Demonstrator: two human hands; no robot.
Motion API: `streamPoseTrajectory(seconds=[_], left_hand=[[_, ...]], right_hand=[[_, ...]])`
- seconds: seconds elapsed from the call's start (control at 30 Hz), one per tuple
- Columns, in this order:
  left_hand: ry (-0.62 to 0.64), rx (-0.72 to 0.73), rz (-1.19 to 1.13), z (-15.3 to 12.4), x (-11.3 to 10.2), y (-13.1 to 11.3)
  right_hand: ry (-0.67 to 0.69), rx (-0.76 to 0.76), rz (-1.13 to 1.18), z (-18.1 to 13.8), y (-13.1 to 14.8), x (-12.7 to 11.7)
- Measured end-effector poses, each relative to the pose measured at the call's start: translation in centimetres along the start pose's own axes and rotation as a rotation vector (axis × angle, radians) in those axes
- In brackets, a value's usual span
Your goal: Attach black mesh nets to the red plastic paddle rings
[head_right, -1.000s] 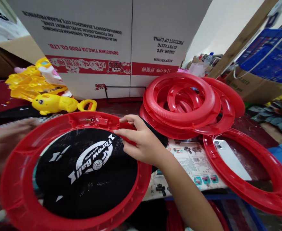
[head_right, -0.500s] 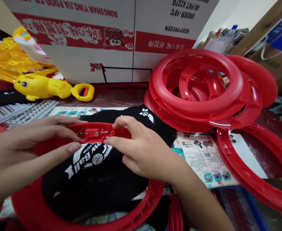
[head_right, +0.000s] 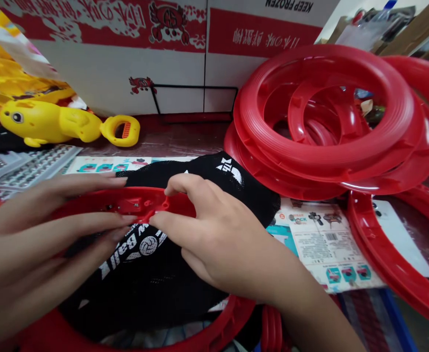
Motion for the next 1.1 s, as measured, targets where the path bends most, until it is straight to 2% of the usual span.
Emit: streamPoseTrajectory(seconds=[0.37, 0.47, 0.63, 0.73, 0.93, 1.1], left_hand=[[0.066, 0.067, 0.157, 0.5, 0.7, -0.3], [0.111, 0.052, 0.135, 0.6, 0.9, 0.0], [0.100, -0.033, 0.065, 0.9, 0.8, 0.4], [0.070, -0.071, 0.059, 1.0, 0.6, 0.2], [-0.083, 0.009, 0.131, 0.6, -0.4, -1.1], [-0.098, -0.019, 0.127, -0.3, -0.7, -1.1]], right_hand=[[-0.006, 0.036, 0.008, -0.2, -0.4, 0.4], [-0.003, 0.039, 0.004, -0.2, -0.4, 0.4], [-0.007, 0.038, 0.015, -0.3, -0.4, 0.6], [-0.011, 0.023, 0.028, -0.2, -0.5, 0.6], [-0.039, 0.010, 0.049, -0.1, -0.9, 0.5], [-0.046, 0.004, 0.064, -0.3, -1.0, 0.6]])
Point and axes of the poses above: each hand's wrist, its own z-axis towards the middle knuckle, its own x-axis out of the palm, y = z × x, the point moved 8 cm from there along z, towards the middle knuckle, and after that the axes turned 5 degrees about x, right-handed, at the moved point
